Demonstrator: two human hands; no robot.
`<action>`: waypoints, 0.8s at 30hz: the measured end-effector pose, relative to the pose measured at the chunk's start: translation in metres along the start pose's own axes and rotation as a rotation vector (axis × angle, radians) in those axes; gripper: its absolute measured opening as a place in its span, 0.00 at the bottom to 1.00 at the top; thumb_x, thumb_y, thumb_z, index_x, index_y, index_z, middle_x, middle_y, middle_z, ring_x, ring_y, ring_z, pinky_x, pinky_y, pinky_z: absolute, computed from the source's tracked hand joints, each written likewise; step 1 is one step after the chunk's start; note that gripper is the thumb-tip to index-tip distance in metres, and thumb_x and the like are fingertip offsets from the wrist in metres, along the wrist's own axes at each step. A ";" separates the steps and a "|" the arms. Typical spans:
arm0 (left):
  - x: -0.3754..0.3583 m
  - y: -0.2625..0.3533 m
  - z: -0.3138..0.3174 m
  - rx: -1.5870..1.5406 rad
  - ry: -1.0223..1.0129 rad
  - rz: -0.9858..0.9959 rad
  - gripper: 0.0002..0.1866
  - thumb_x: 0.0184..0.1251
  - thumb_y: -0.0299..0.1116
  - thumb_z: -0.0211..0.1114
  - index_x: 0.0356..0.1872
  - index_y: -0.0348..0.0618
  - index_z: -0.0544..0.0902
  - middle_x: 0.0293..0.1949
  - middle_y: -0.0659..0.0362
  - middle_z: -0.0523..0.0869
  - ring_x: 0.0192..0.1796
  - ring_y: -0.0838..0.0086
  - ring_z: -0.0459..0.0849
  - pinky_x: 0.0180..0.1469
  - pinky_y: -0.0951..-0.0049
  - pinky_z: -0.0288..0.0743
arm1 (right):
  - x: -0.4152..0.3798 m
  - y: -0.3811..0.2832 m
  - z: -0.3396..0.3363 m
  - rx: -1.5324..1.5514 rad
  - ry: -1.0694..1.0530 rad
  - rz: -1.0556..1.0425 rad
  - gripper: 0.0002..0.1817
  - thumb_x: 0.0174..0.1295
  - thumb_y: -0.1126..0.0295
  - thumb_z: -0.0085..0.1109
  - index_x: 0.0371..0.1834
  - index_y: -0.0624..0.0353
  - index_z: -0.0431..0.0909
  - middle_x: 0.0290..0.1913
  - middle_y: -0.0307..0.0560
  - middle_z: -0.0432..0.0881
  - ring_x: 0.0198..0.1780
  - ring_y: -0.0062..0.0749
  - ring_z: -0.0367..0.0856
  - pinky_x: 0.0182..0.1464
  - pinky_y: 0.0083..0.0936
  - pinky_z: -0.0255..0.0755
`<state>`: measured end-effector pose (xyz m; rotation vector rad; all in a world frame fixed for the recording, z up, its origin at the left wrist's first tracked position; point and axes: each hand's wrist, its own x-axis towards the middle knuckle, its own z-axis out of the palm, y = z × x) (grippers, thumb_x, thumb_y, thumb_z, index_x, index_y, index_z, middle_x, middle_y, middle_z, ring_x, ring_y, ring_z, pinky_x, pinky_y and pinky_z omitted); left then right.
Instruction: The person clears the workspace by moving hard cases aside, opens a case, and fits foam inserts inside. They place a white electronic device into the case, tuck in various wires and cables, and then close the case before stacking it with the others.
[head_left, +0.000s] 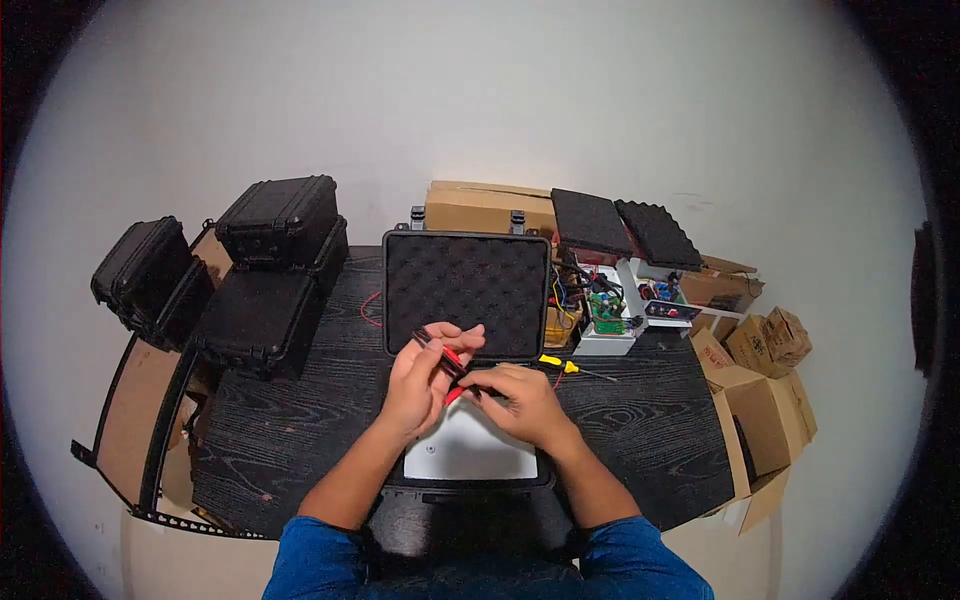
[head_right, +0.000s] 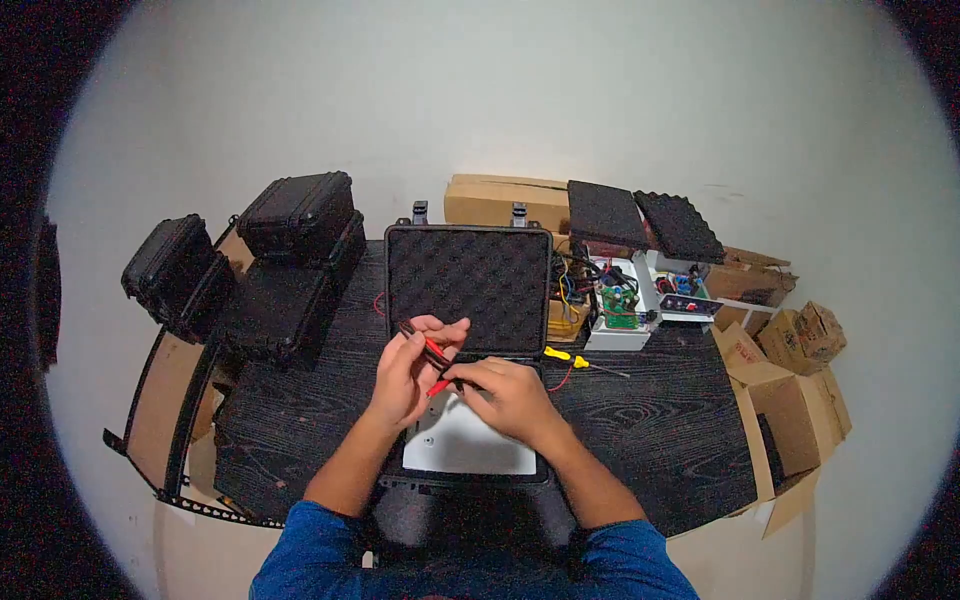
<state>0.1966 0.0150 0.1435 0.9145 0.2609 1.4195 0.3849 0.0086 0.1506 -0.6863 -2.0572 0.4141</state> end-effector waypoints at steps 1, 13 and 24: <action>-0.001 0.000 0.004 0.046 0.017 -0.007 0.15 0.89 0.35 0.50 0.61 0.35 0.75 0.60 0.41 0.87 0.75 0.54 0.76 0.79 0.54 0.69 | 0.002 -0.005 0.000 0.001 0.034 0.003 0.10 0.61 0.76 0.72 0.46 0.58 0.90 0.36 0.47 0.90 0.35 0.35 0.89 0.40 0.29 0.81; -0.006 -0.013 0.004 0.000 -0.055 0.017 0.09 0.89 0.38 0.51 0.50 0.44 0.74 0.65 0.39 0.83 0.80 0.54 0.69 0.80 0.53 0.62 | -0.007 -0.010 0.024 0.070 0.267 0.090 0.10 0.64 0.75 0.76 0.40 0.63 0.81 0.36 0.46 0.90 0.34 0.28 0.91 0.37 0.25 0.84; -0.005 0.001 -0.004 0.359 -0.183 -0.266 0.06 0.84 0.34 0.59 0.48 0.43 0.75 0.62 0.45 0.86 0.66 0.63 0.84 0.64 0.65 0.79 | -0.004 -0.005 -0.013 0.155 0.043 0.003 0.08 0.62 0.76 0.74 0.43 0.62 0.88 0.35 0.44 0.91 0.31 0.21 0.87 0.34 0.22 0.79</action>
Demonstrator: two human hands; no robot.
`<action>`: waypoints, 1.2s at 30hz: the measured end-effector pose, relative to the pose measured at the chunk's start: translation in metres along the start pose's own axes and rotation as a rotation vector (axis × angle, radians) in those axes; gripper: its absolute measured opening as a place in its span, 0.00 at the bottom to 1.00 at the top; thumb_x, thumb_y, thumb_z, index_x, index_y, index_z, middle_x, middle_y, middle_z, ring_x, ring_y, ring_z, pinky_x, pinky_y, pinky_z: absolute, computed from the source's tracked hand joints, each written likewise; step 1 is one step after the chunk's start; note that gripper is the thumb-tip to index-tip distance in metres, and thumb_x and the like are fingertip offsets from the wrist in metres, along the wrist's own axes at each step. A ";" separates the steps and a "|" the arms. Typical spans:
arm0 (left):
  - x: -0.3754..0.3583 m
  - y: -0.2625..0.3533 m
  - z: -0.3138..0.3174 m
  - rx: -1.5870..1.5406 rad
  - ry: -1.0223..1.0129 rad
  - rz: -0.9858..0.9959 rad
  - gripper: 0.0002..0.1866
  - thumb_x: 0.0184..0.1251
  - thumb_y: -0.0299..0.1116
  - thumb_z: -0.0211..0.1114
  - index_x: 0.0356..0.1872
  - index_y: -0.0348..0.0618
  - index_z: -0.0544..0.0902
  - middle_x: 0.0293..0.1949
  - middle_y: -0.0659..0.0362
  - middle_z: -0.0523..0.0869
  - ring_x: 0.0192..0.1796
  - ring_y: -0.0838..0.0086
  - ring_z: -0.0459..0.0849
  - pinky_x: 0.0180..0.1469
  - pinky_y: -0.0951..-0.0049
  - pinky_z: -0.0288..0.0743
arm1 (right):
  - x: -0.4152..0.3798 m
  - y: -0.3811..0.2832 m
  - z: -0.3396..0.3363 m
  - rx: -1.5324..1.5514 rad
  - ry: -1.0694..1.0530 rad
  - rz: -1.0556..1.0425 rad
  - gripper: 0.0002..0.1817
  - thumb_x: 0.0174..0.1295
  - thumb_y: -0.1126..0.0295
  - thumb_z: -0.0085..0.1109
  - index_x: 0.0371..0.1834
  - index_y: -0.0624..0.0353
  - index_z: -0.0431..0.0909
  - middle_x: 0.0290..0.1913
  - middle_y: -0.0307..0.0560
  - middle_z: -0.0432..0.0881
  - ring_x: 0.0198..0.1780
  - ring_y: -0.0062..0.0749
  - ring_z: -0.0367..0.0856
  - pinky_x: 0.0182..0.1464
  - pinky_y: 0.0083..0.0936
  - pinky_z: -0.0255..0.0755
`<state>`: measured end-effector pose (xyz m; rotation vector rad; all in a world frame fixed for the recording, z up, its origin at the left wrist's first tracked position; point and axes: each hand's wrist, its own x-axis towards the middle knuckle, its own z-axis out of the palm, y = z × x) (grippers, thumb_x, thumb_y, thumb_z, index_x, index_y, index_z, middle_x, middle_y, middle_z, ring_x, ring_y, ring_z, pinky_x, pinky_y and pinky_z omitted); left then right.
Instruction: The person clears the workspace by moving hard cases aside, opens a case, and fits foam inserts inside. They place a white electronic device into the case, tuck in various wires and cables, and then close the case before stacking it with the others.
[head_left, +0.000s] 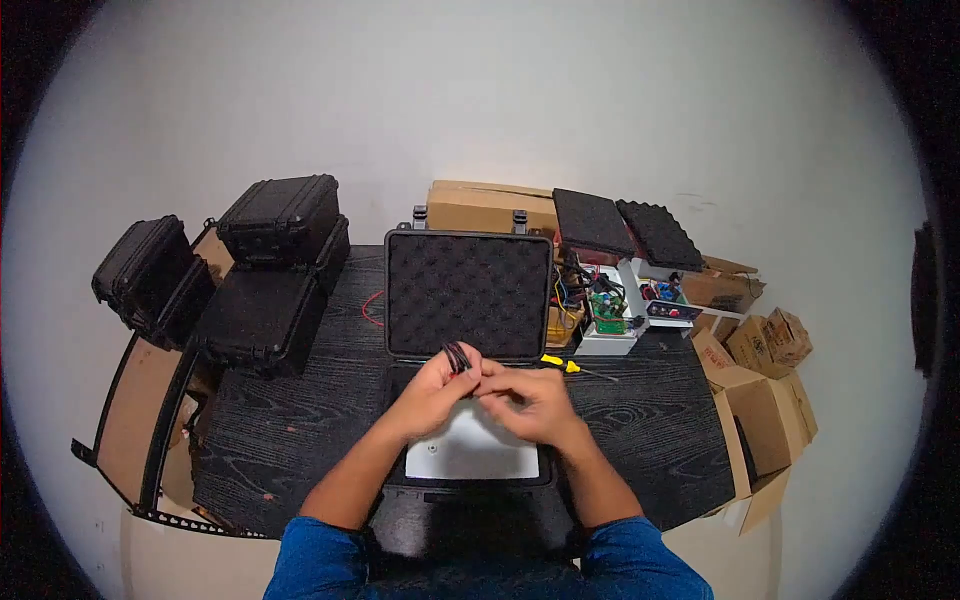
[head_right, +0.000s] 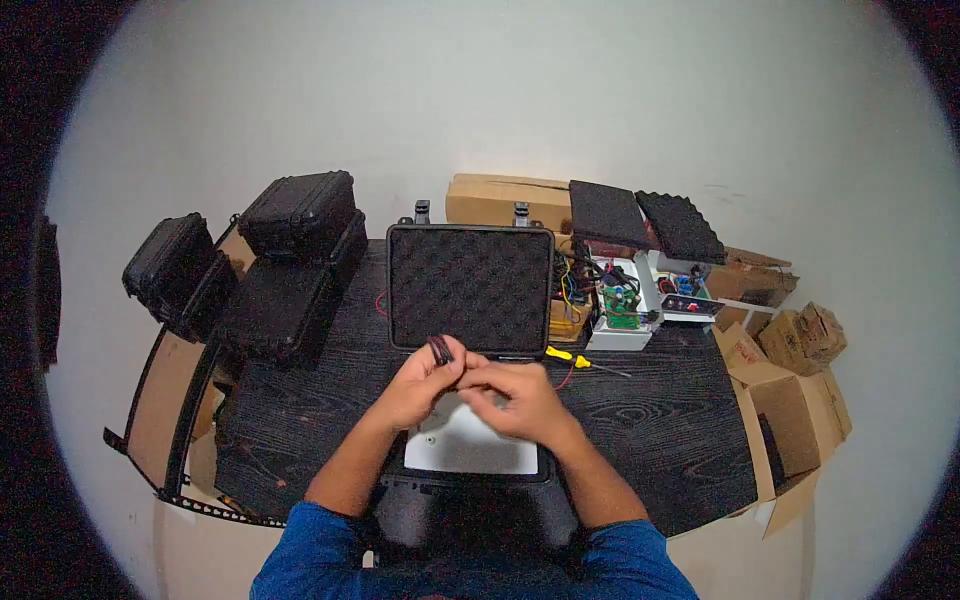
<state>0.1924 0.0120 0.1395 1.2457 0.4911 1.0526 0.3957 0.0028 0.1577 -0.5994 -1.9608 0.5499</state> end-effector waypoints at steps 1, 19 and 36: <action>-0.001 0.000 -0.009 -0.005 -0.061 -0.063 0.07 0.83 0.35 0.59 0.46 0.43 0.75 0.59 0.45 0.87 0.62 0.64 0.86 0.61 0.67 0.81 | -0.001 0.001 -0.006 0.069 0.018 0.069 0.07 0.60 0.76 0.74 0.41 0.61 0.89 0.34 0.42 0.91 0.30 0.17 0.84 0.32 0.19 0.75; -0.009 0.030 0.007 0.362 -0.061 -0.152 0.11 0.66 0.34 0.81 0.35 0.38 0.87 0.28 0.64 0.88 0.31 0.85 0.81 0.34 0.80 0.73 | 0.012 0.000 -0.017 0.089 -0.171 0.149 0.15 0.67 0.75 0.69 0.56 0.63 0.88 0.48 0.52 0.92 0.47 0.36 0.92 0.50 0.30 0.84; -0.013 0.027 0.013 0.556 -0.002 -0.071 0.80 0.42 0.25 0.90 0.86 0.48 0.31 0.43 0.52 0.90 0.45 0.72 0.88 0.54 0.67 0.80 | 0.003 -0.001 -0.007 -0.101 -0.294 -0.106 0.21 0.60 0.70 0.75 0.59 0.55 0.88 0.58 0.49 0.90 0.54 0.46 0.91 0.57 0.36 0.85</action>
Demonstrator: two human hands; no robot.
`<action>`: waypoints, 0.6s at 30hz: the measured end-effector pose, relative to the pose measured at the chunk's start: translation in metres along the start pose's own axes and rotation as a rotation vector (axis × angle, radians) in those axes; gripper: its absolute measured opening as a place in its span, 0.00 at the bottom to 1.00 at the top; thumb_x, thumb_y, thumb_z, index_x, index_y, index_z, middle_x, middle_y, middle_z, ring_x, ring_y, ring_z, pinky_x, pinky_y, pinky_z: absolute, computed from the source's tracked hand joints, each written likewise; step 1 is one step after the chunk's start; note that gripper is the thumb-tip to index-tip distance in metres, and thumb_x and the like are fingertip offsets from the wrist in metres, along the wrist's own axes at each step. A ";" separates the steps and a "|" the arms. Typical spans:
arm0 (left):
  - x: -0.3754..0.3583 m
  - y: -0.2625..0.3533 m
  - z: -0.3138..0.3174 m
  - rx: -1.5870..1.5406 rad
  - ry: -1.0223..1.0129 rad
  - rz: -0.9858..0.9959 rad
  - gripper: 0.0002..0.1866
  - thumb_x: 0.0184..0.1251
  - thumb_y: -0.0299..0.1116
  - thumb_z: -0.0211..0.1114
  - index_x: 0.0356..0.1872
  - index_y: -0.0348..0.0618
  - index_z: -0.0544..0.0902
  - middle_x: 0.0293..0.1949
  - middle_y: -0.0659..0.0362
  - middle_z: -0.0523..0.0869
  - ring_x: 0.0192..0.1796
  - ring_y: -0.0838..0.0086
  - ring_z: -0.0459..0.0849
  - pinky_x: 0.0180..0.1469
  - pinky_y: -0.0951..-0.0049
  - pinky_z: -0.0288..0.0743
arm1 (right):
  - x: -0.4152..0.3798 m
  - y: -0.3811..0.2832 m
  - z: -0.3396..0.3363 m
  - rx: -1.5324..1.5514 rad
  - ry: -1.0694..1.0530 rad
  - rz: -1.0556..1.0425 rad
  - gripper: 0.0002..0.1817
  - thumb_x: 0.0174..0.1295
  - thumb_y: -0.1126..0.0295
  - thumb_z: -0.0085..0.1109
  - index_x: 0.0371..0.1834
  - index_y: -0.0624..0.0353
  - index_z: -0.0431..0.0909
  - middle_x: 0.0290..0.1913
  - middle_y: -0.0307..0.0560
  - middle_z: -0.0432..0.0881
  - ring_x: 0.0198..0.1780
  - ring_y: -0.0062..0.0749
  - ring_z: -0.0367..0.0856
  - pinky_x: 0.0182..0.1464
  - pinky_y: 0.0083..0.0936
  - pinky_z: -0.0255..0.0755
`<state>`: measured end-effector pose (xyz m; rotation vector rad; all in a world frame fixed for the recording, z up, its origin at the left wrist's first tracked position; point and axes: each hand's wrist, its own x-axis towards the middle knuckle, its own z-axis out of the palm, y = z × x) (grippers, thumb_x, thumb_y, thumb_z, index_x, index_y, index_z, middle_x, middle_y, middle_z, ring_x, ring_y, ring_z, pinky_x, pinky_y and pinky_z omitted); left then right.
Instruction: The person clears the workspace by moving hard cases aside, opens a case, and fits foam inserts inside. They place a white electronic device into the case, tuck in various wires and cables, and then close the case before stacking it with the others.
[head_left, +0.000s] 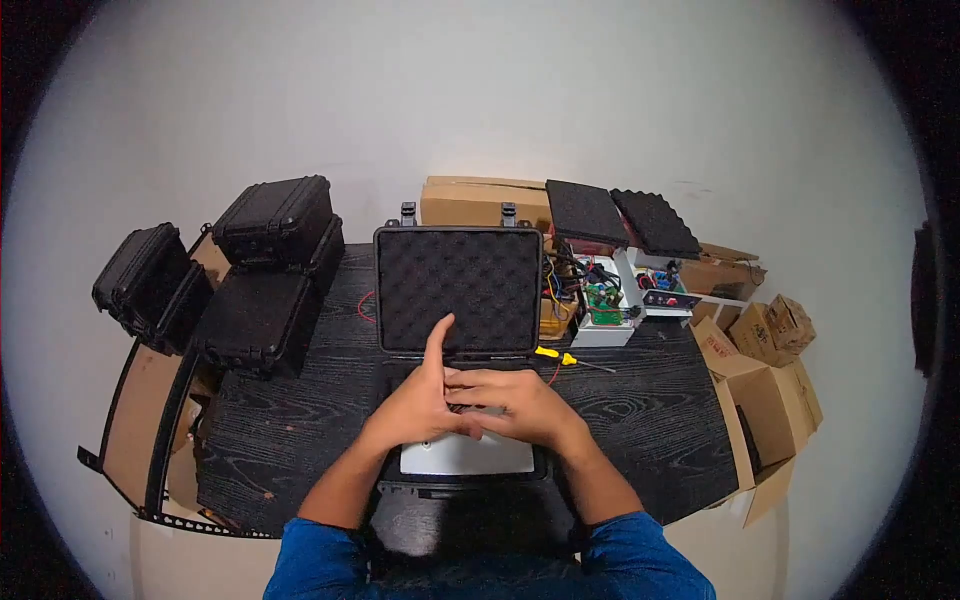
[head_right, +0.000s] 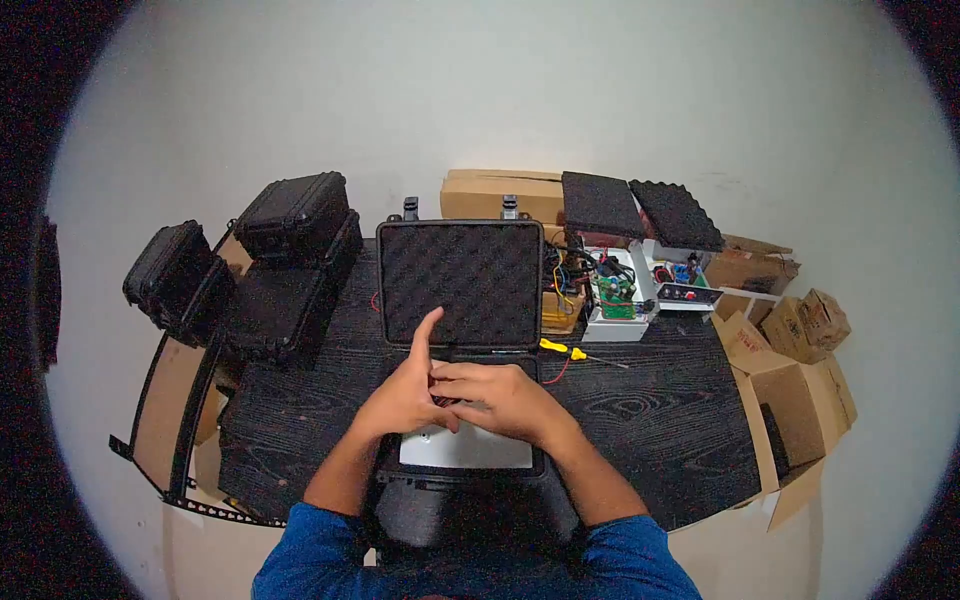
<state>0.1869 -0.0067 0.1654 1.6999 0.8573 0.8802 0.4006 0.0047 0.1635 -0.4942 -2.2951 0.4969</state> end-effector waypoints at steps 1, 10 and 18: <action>0.000 0.003 0.001 -0.040 0.026 -0.035 0.82 0.38 0.22 0.90 0.86 0.50 0.30 0.41 0.54 0.89 0.43 0.73 0.87 0.51 0.68 0.80 | 0.000 0.000 0.000 0.000 -0.012 0.002 0.21 0.59 0.70 0.75 0.58 0.55 0.89 0.58 0.49 0.90 0.54 0.46 0.91 0.57 0.36 0.85; 0.001 -0.007 0.000 0.096 0.080 0.059 0.80 0.47 0.47 0.92 0.85 0.43 0.31 0.28 0.66 0.72 0.32 0.80 0.70 0.43 0.75 0.71 | 0.006 0.005 0.005 0.030 0.007 0.021 0.17 0.56 0.72 0.76 0.49 0.59 0.91 0.52 0.45 0.93 0.54 0.43 0.90 0.59 0.37 0.83; -0.024 -0.015 -0.013 -0.088 0.240 0.227 0.56 0.68 0.48 0.77 0.85 0.39 0.47 0.54 0.52 0.80 0.58 0.69 0.82 0.62 0.64 0.78 | 0.014 0.010 0.013 0.206 0.141 0.106 0.10 0.59 0.76 0.77 0.44 0.62 0.91 0.50 0.49 0.93 0.55 0.40 0.91 0.62 0.36 0.82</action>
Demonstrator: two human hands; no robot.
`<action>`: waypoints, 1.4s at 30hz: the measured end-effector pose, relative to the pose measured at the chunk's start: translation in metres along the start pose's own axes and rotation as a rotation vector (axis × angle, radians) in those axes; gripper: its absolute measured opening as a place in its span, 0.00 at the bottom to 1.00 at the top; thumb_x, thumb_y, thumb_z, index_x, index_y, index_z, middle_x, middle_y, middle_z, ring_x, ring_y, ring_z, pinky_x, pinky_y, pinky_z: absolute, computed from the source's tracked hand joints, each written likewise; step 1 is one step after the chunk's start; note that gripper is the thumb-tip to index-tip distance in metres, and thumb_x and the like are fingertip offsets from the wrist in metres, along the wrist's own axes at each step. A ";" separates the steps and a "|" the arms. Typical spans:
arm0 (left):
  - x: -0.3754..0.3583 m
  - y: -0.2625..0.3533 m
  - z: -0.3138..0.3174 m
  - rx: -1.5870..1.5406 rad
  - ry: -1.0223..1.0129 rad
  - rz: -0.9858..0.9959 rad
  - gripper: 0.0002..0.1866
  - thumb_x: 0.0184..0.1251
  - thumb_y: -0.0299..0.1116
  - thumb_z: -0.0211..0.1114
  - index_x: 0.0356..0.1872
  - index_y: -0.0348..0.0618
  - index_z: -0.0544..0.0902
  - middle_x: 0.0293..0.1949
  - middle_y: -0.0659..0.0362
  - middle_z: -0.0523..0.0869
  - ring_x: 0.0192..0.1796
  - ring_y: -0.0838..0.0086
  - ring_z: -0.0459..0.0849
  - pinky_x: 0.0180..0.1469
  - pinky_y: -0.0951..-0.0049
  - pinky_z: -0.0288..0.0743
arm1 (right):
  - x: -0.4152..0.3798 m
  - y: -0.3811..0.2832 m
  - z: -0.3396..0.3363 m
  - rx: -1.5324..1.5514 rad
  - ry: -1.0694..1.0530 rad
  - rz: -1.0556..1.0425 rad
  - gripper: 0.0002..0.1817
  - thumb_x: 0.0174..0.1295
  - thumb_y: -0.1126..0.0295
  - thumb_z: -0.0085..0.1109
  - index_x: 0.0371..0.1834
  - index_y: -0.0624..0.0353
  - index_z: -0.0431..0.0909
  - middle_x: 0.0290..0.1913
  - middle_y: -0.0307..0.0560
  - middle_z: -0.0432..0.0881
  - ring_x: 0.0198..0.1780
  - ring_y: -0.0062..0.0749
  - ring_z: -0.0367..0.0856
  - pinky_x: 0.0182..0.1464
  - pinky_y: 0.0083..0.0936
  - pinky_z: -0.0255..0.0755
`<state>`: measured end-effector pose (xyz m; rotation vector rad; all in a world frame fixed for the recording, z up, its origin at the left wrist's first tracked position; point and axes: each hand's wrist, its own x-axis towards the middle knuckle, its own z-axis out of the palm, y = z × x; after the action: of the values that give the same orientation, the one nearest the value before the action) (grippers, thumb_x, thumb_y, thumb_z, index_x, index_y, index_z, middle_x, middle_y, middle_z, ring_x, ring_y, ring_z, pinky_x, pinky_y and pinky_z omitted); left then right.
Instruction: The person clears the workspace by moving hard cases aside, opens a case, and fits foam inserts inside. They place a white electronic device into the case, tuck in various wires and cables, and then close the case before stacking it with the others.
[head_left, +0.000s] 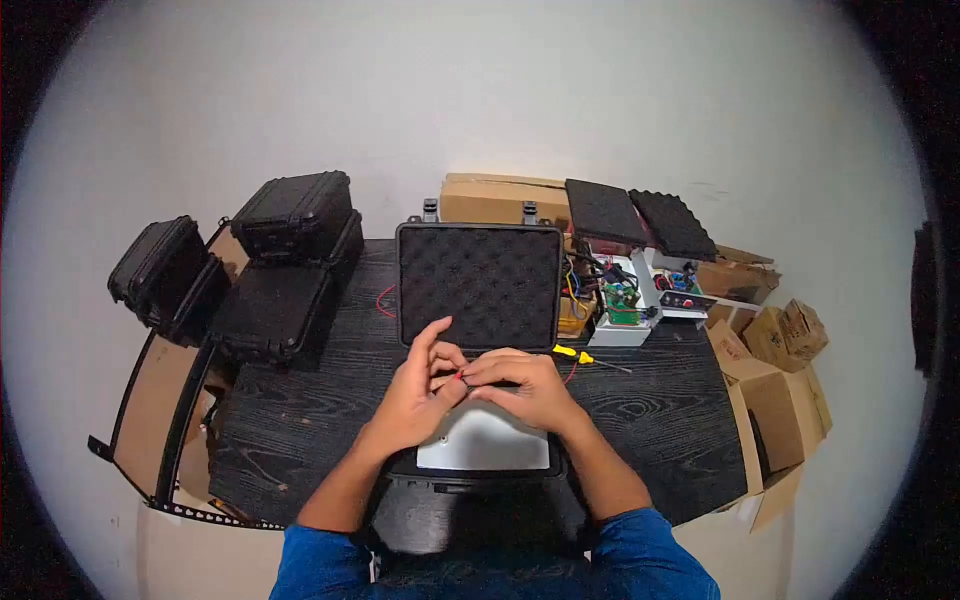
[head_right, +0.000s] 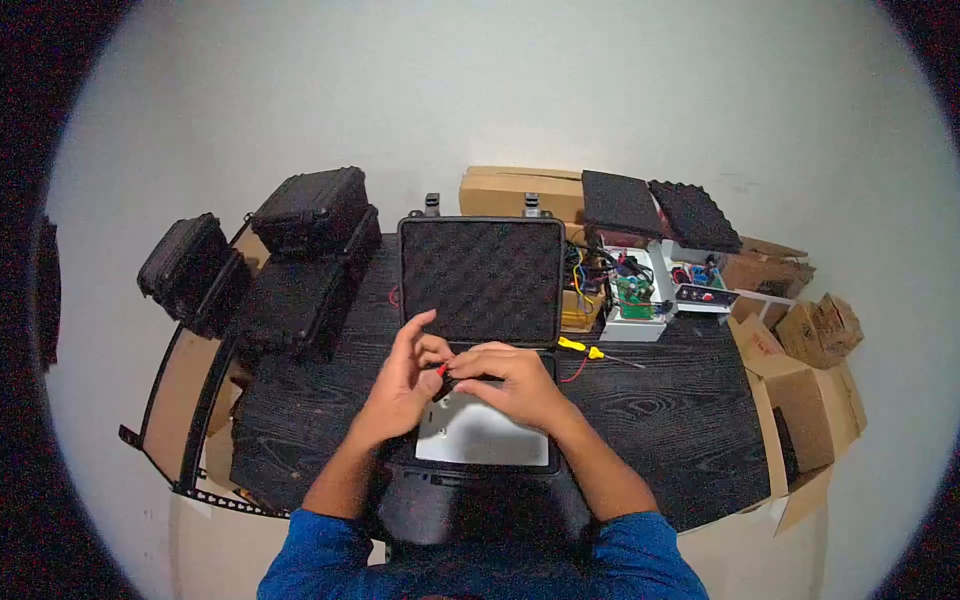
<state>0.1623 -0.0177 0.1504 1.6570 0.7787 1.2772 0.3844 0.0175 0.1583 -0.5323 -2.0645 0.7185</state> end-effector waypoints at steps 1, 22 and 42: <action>-0.008 0.000 -0.004 0.021 0.047 0.005 0.50 0.72 0.40 0.75 0.84 0.37 0.51 0.57 0.50 0.80 0.62 0.67 0.83 0.66 0.62 0.79 | 0.002 0.000 0.004 0.054 0.011 0.005 0.10 0.59 0.77 0.77 0.44 0.63 0.91 0.50 0.50 0.93 0.56 0.38 0.91 0.62 0.36 0.82; -0.125 0.016 -0.013 0.799 0.220 -0.317 0.32 0.71 0.33 0.72 0.73 0.34 0.75 0.38 0.35 0.89 0.41 0.43 0.92 0.44 0.54 0.85 | 0.014 0.047 0.104 0.384 -0.619 0.317 0.13 0.73 0.72 0.66 0.57 0.63 0.84 0.55 0.50 0.89 0.62 0.35 0.87 0.66 0.32 0.79; -0.098 0.006 -0.004 1.213 0.209 -0.293 0.12 0.73 0.38 0.64 0.44 0.40 0.85 0.33 0.43 0.90 0.35 0.46 0.90 0.40 0.47 0.82 | 0.000 0.060 0.109 0.004 -0.491 -0.006 0.13 0.70 0.66 0.66 0.54 0.58 0.87 0.45 0.52 0.83 0.52 0.50 0.82 0.56 0.43 0.77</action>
<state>0.1318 -0.1041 0.1160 2.1573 2.1099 0.7530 0.3000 0.0302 0.0683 -0.3700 -2.5129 0.9186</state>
